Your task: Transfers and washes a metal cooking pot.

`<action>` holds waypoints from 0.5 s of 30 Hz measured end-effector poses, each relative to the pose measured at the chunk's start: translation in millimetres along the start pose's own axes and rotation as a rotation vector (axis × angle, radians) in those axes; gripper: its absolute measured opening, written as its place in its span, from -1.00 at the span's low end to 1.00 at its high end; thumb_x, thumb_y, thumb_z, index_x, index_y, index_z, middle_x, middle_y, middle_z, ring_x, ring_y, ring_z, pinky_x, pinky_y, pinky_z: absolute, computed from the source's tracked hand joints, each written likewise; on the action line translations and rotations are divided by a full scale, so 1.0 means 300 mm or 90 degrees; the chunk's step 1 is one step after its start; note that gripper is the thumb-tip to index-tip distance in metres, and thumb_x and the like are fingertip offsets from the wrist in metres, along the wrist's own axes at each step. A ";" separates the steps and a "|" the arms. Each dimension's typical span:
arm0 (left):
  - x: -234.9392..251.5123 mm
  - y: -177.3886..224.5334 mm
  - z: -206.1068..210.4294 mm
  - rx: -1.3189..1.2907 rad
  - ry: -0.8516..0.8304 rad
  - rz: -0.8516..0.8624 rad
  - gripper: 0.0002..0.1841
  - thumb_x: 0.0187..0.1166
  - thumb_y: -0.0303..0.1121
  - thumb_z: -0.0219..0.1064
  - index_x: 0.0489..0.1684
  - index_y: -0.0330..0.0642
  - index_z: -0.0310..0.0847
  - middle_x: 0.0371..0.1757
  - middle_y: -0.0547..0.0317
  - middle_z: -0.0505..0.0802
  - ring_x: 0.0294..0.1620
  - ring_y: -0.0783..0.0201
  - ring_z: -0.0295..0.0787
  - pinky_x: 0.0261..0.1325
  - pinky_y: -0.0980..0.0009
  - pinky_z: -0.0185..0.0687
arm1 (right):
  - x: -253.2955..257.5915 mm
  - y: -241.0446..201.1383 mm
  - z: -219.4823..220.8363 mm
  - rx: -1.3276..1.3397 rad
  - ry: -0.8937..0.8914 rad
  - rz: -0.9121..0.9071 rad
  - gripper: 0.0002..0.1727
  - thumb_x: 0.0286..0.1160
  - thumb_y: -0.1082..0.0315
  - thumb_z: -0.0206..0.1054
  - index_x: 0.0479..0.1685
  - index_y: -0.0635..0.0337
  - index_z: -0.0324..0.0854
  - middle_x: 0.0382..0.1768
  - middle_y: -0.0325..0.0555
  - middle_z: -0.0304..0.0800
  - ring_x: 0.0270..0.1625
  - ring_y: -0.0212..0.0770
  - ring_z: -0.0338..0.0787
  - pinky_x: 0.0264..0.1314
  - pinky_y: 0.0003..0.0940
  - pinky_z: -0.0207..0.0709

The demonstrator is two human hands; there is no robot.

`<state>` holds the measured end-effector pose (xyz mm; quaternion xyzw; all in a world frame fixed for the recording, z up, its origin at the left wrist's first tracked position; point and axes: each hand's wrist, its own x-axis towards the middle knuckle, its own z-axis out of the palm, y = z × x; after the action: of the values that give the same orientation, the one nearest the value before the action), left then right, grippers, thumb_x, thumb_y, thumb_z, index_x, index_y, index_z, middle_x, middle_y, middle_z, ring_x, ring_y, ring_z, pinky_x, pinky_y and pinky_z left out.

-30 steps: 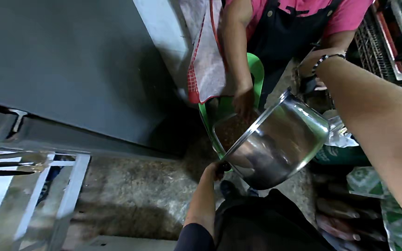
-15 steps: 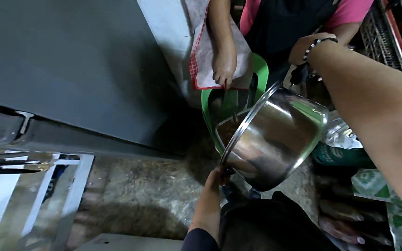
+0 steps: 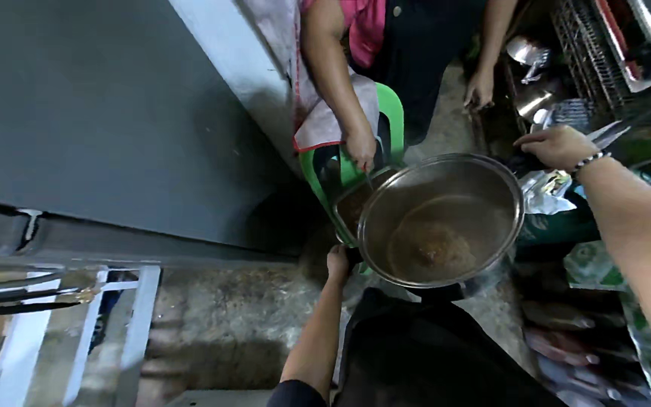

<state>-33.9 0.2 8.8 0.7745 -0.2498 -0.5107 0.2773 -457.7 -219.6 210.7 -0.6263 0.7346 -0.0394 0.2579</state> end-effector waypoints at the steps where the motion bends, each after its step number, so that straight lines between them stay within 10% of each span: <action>1: -0.022 0.031 0.018 0.034 0.015 0.020 -0.55 0.90 -0.12 -0.01 0.33 -0.30 0.65 0.18 -0.25 0.80 0.16 -0.08 0.79 0.27 -0.09 0.65 | -0.027 0.070 0.001 0.019 0.009 0.013 -0.65 0.82 0.19 0.15 0.33 0.03 0.77 0.23 0.40 0.76 0.26 0.51 0.71 0.24 0.61 0.39; 8: -0.227 0.212 0.250 0.169 0.081 0.167 -0.55 0.90 -0.12 0.01 0.33 -0.31 0.65 0.17 -0.24 0.83 0.25 -0.08 0.78 0.40 -0.08 0.58 | -0.177 0.588 0.013 0.197 0.092 0.145 -0.51 0.85 0.08 0.11 0.64 0.03 0.52 0.45 0.40 0.62 0.44 0.49 0.61 0.37 0.59 0.37; 15: -0.354 0.438 0.611 0.092 0.022 0.324 -0.58 0.86 -0.10 0.08 0.33 -0.21 0.67 0.26 -0.15 0.81 0.26 -0.04 0.76 0.36 -0.13 0.60 | -0.347 1.037 -0.163 0.342 0.223 0.213 -0.54 0.77 0.10 0.21 0.48 0.13 0.63 0.44 0.26 0.65 0.47 0.20 0.64 0.48 0.31 0.43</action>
<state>-255.3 -55.2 108.7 0.7132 -0.4676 -0.3918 0.3453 -750.1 -68.6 168.7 -0.3911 0.8235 -0.2947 0.2865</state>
